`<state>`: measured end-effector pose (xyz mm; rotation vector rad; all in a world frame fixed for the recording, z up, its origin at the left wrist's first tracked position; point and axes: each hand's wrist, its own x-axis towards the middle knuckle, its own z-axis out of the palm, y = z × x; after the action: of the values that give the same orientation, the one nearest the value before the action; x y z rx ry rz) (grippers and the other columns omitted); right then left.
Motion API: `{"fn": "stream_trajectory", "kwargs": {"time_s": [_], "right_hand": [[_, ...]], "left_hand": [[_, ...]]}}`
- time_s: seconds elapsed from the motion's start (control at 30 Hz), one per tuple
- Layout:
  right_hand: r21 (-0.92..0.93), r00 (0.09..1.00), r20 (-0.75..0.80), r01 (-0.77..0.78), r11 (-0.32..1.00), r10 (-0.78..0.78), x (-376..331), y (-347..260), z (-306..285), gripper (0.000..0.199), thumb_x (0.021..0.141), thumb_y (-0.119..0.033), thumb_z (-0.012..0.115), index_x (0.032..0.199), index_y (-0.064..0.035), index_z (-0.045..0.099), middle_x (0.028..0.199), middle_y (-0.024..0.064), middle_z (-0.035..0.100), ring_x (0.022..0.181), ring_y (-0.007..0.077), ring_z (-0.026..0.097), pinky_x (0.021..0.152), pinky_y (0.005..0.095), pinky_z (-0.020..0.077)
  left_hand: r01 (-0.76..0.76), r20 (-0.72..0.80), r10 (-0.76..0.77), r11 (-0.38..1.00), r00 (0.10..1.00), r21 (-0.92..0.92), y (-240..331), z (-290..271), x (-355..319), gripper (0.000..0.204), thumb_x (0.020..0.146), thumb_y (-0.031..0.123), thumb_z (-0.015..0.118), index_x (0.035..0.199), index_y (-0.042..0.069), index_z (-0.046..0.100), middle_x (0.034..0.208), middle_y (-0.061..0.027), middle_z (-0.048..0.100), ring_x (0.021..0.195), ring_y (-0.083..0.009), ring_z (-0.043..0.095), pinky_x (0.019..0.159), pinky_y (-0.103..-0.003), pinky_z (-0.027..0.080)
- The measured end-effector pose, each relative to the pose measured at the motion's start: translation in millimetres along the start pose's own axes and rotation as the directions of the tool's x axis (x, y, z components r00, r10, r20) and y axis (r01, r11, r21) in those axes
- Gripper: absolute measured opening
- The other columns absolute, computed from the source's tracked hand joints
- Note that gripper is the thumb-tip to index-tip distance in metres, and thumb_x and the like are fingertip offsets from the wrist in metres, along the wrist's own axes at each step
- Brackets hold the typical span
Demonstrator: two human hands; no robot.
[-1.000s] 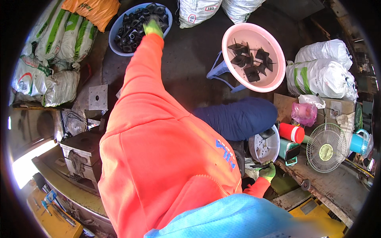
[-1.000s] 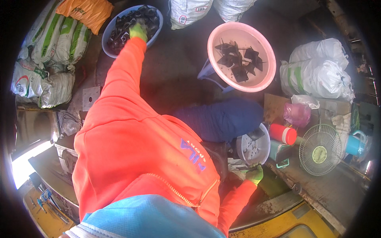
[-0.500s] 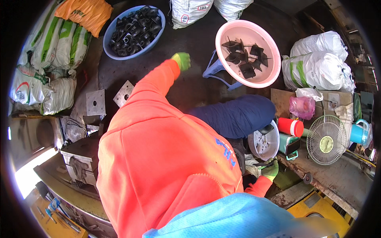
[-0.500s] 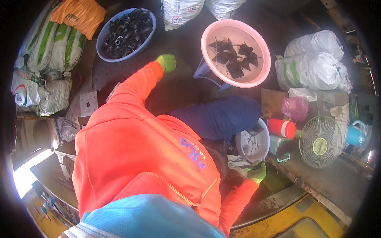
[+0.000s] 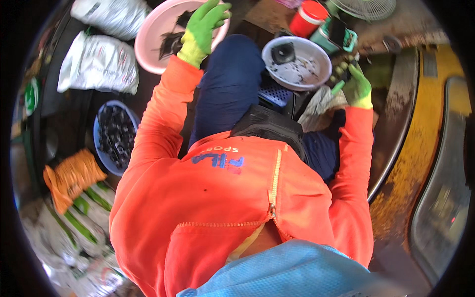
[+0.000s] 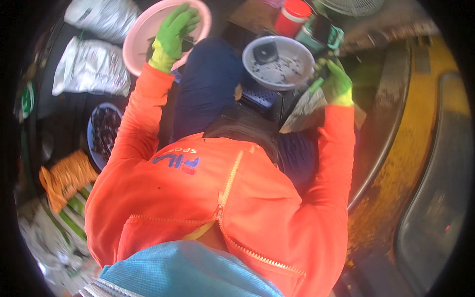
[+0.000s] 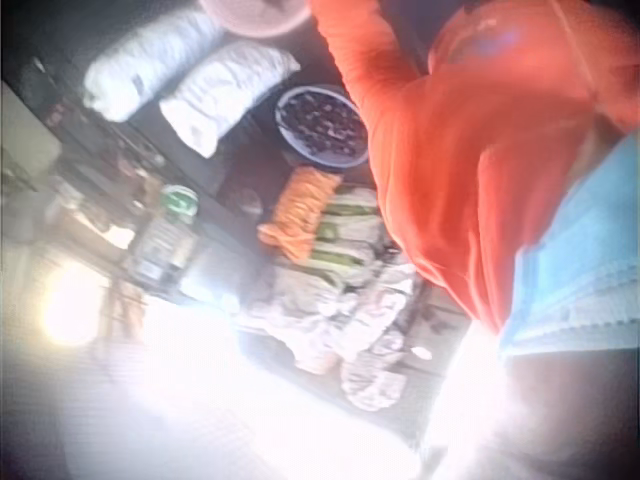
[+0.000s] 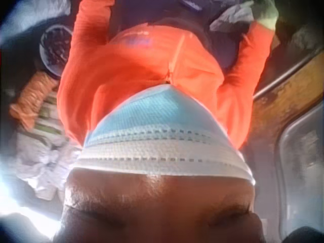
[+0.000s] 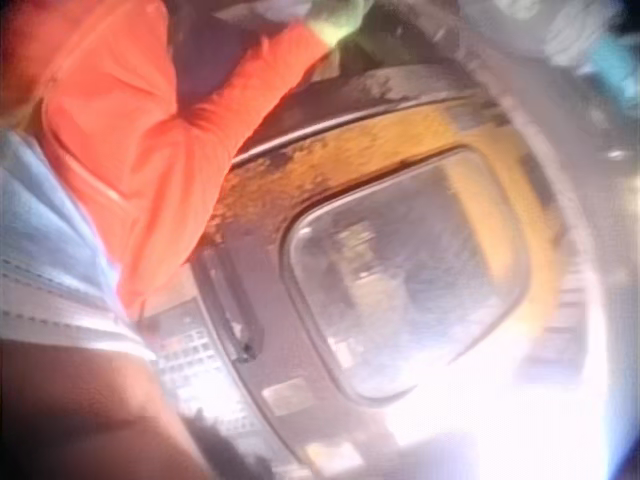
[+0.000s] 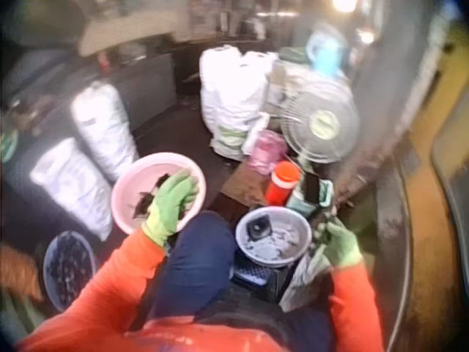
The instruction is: The person sits on the floor and repeatedly picks up small dark metal parts from a white bowl, rubs them with a cloth, and places them into a pink bowl. The person continues this process for several parts.
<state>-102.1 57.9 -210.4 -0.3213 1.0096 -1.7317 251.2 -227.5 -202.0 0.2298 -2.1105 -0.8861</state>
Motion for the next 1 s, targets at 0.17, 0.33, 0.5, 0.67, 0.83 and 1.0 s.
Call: {"fn": "stream_trajectory", "kwargs": {"time_s": [0.17,0.33,0.5,0.67,0.83,1.0], "right_hand": [[-0.112,0.969,-0.166,0.164,0.98,-0.181,-9.3,3.6,14.0,0.024,0.092,-0.008,0.054,0.116,-0.0043,0.054,0.097,0.0147,0.067,0.084,0.0298,0.065,0.075,0.0413,0.0523],[-0.118,0.963,-0.222,0.131,0.984,-0.155,-15.3,-7.2,20.0,0.027,0.094,-0.01,0.051,0.121,-0.0057,0.052,0.1,0.0135,0.066,0.09,0.0274,0.064,0.07,0.0434,0.0515],[-0.126,0.955,-0.242,0.145,0.981,-0.173,-10.4,-5.7,17.4,0.028,0.094,-0.012,0.05,0.12,-0.004,0.052,0.093,0.0119,0.061,0.086,0.0251,0.061,0.078,0.0373,0.0495],[-0.1,0.948,-0.306,0.056,0.993,-0.084,-0.1,1.6,17.0,0.018,0.096,-0.017,0.05,0.11,-0.0069,0.057,0.086,0.0088,0.059,0.069,0.0201,0.055,0.061,0.0354,0.0465],[0.159,0.959,-0.282,0.068,0.985,-0.021,-2.7,-2.9,25.9,0.027,0.097,-0.03,0.054,0.111,-0.0076,0.061,0.084,0.0043,0.061,0.062,0.0156,0.05,0.058,0.0324,0.0436],[0.082,0.941,-0.185,0.302,0.95,-0.284,-14.2,-7.0,36.4,0.037,0.094,-0.015,0.054,0.127,0.0019,0.053,0.12,0.0126,0.063,0.109,0.0238,0.061,0.096,0.0375,0.0483]], "left_hand": [[-0.659,0.619,0.438,0.732,0.652,0.176,-0.3,118.5,113.8,0.038,0.086,0.017,0.058,0.121,0.002,0.061,0.128,-0.0168,0.058,0.111,-0.0302,0.061,0.09,-0.037,0.053],[0.062,0.672,-0.52,0.812,0.527,0.58,-66.5,245.2,92.3,0.038,0.084,0.028,0.056,0.111,0.005,0.069,0.12,-0.0216,0.063,0.108,-0.0359,0.063,0.094,-0.044,0.049],[0.466,0.255,-0.754,0.596,0.605,0.654,-109.9,283.3,27.1,0.035,0.081,0.028,0.056,0.099,0.004,0.073,0.111,-0.0231,0.066,0.105,-0.0356,0.065,0.091,-0.044,0.05],[0.261,0.304,-0.419,0.856,0.856,0.446,-75.3,277.2,78.6,0.028,0.085,0.026,0.056,0.1,0.008,0.072,0.098,-0.0191,0.067,0.091,-0.039,0.064,0.081,-0.048,0.05],[-0.473,0.093,0.466,0.877,0.88,0.088,20.1,240.5,105.1,0.027,0.068,0.013,0.068,0.095,0.013,0.068,0.081,-0.0051,0.06,0.073,-0.0294,0.059,0.067,-0.043,0.048],[-0.66,0.094,0.672,0.739,0.734,-0.132,73.9,204.8,104.6,0.036,0.061,0.015,0.079,0.095,0.012,0.069,0.08,-0.0011,0.058,0.07,-0.0224,0.057,0.061,-0.038,0.046]]}}
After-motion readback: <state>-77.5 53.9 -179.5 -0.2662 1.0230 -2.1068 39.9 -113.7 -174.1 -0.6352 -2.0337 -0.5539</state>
